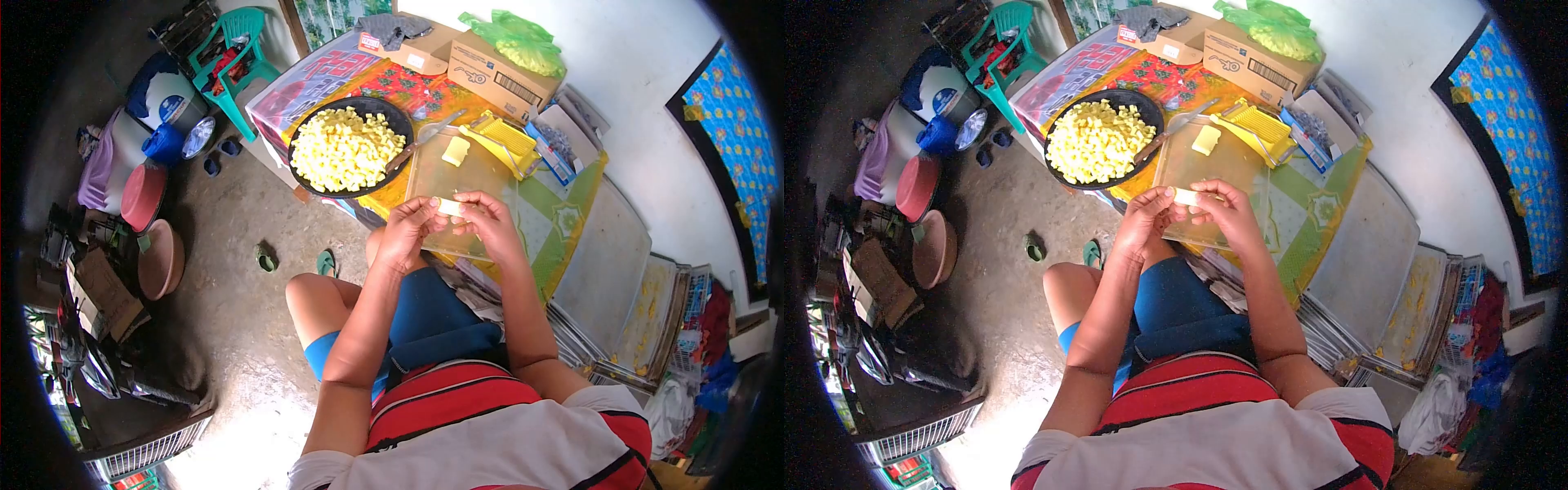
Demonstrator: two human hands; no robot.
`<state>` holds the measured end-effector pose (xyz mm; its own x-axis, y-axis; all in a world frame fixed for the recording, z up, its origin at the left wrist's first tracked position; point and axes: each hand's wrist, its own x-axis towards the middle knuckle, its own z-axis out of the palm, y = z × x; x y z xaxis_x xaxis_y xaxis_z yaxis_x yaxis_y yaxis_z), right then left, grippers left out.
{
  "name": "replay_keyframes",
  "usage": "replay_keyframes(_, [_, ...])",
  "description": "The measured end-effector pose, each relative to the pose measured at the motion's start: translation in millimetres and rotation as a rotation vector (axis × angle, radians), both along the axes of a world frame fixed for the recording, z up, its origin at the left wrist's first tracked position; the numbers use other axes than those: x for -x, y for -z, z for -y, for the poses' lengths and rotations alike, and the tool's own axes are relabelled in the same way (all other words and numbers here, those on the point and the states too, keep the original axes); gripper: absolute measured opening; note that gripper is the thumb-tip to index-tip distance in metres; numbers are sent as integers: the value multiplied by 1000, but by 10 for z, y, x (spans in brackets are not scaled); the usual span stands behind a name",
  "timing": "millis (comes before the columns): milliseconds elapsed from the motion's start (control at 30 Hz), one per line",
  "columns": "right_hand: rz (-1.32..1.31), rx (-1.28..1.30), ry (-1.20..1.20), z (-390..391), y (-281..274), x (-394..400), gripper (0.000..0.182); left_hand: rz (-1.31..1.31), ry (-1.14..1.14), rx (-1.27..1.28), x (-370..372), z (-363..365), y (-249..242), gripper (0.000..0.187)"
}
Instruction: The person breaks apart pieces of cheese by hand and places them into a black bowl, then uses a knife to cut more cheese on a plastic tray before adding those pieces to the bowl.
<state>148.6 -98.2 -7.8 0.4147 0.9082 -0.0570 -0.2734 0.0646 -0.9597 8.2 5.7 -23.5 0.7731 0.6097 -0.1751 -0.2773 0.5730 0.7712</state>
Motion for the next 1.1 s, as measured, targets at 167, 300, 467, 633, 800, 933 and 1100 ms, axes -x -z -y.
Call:
replay_keyframes(167, [-64, -6, -8, -9, 10, -15, 22, 93, 74, 107, -5, 20, 9, 23])
replay_keyframes(300, [-138, -32, 9, -21, 47, -37, 22, 125, 65, 171, 1, 31, 1, 27])
replay_keyframes(467, [-206, -81, 40, -22, 30, -43, 22, 179, 75, 241, 11, 34, -20, 24])
replay_keyframes(633, [-162, -56, 86, -23, 30, -31, 23, 188, 26, 186, -36, -32, 107, 19])
replay_keyframes(800, [-72, -73, 103, -24, 114, -61, 21, 149, -18, 189, -63, -26, 53, 18])
replay_keyframes(933, [80, -82, 152, -57, 152, -37, 22, 164, 6, 271, -66, -14, 12, 17])
replay_keyframes(1100, [141, -54, 148, -71, 186, -19, 22, 134, 84, 188, -100, 26, 58, 19])
